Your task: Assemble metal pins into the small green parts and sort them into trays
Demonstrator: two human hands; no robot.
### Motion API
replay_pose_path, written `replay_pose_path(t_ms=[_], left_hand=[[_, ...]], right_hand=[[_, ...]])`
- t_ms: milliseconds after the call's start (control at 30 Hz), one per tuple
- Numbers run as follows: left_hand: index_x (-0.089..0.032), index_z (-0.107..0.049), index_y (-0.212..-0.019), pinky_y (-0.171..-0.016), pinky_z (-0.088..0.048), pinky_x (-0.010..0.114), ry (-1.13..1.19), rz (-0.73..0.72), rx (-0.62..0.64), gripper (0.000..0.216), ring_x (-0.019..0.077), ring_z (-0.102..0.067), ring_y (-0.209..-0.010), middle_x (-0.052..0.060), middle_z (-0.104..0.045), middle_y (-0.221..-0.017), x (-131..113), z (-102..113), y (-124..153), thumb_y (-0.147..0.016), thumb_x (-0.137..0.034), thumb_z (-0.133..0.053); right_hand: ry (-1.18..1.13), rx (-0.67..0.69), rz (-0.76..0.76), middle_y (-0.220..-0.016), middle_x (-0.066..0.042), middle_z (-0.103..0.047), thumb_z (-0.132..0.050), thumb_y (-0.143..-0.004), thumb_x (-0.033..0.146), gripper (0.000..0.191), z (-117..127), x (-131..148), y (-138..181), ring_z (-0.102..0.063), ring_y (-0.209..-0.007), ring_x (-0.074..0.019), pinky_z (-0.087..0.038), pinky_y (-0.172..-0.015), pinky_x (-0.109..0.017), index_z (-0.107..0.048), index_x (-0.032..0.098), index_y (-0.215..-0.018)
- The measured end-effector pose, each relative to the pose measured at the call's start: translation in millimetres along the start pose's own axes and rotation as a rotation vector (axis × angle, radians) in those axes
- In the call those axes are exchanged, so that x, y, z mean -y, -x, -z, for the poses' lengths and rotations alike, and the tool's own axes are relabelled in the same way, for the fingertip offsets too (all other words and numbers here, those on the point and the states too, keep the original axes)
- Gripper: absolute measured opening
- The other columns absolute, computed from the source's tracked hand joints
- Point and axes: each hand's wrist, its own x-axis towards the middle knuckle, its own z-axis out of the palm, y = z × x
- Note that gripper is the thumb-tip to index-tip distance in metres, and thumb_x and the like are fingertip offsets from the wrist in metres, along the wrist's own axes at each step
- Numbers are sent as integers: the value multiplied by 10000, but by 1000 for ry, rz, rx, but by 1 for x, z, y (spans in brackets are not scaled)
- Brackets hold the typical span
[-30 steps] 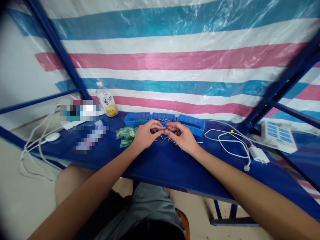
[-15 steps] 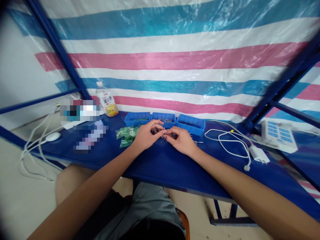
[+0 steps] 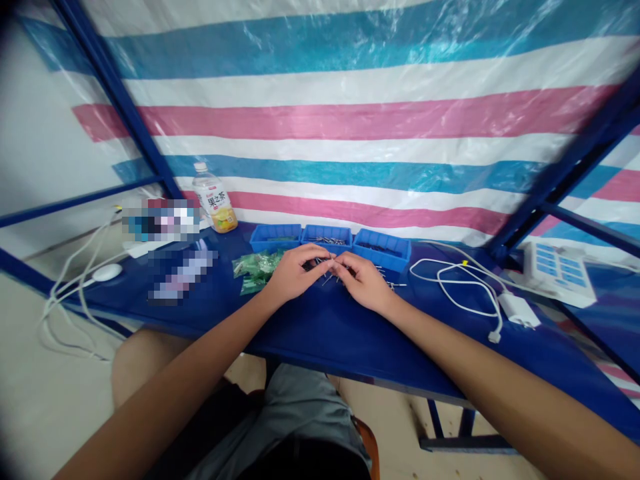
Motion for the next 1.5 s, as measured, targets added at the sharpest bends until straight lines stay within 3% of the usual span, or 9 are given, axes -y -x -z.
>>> replay_pose_path(t_ms=[167,467,733,833,1067,1267,1400,1500], left_hand=[[-201,-776,-1020,-914,-569,342,-4,5,-45,147,213,-734,-1019,72,-786,-1090,-2,2,0,-982,-280,-657],[-205,-777,-1032,-916,-571,331,39,7,-38,125,207,-730,-1020,66,-781,-1093,-1,0,-1,-940,-255,-708],[-198,-738,-974,-964,-561,358,48,-21,-28,67,208,-711,-1033,72,-762,-1081,-3,1,-1,-923,-215,-697],[-196,-723,-981,-961,-562,361,39,9,-26,73,209,-707,-1032,75,-756,-1082,-4,1,-1,-938,-233,-678],[-198,-758,-981,-930,-560,330,38,41,-36,184,195,-712,-1022,71,-756,-1100,3,-2,0,-1007,-308,-612],[-187,-753,-999,-795,-534,301,-96,93,-94,282,184,-684,-895,64,-737,-992,3,0,0,-1052,-365,-542],[-188,-734,-954,-895,-523,344,-253,41,-78,309,209,-660,-935,74,-722,-965,2,1,1,-1066,-354,-500],[-191,-733,-1012,-982,-495,393,-400,18,-90,279,241,-641,-1022,93,-727,-1038,5,3,2,-1060,-331,-497]], right_hand=[[49,-16,-8,-917,-46,-708,-600,-1021,466,268,-2,-2,0,-639,-762,-193,-498,-697,-321,-735,234,-1009],[36,21,17,-846,-34,-689,-532,-1058,420,322,1,0,-1,-644,-774,-194,-494,-765,-333,-697,220,-867],[-24,-12,-16,-891,-38,-718,-579,-1034,449,267,1,-9,-1,-669,-798,-203,-520,-779,-338,-742,240,-1003],[-31,0,-29,-863,-38,-719,-570,-1033,481,311,1,-5,-1,-667,-786,-204,-529,-785,-342,-748,236,-961],[-145,65,-128,-768,-29,-703,-549,-1024,561,412,-3,10,0,-612,-641,-154,-479,-585,-272,-737,204,-944],[-412,-53,-323,-746,-19,-695,-639,-949,618,426,-6,-9,-16,-552,-539,-113,-400,-460,-228,-720,201,-979],[-466,-152,-436,-680,-26,-671,-686,-883,682,501,-8,-20,-31,-517,-476,-109,-334,-388,-228,-714,182,-866],[-326,-111,-395,-665,-24,-675,-646,-904,708,533,-7,-17,-29,-516,-456,-118,-374,-412,-256,-715,188,-814]])
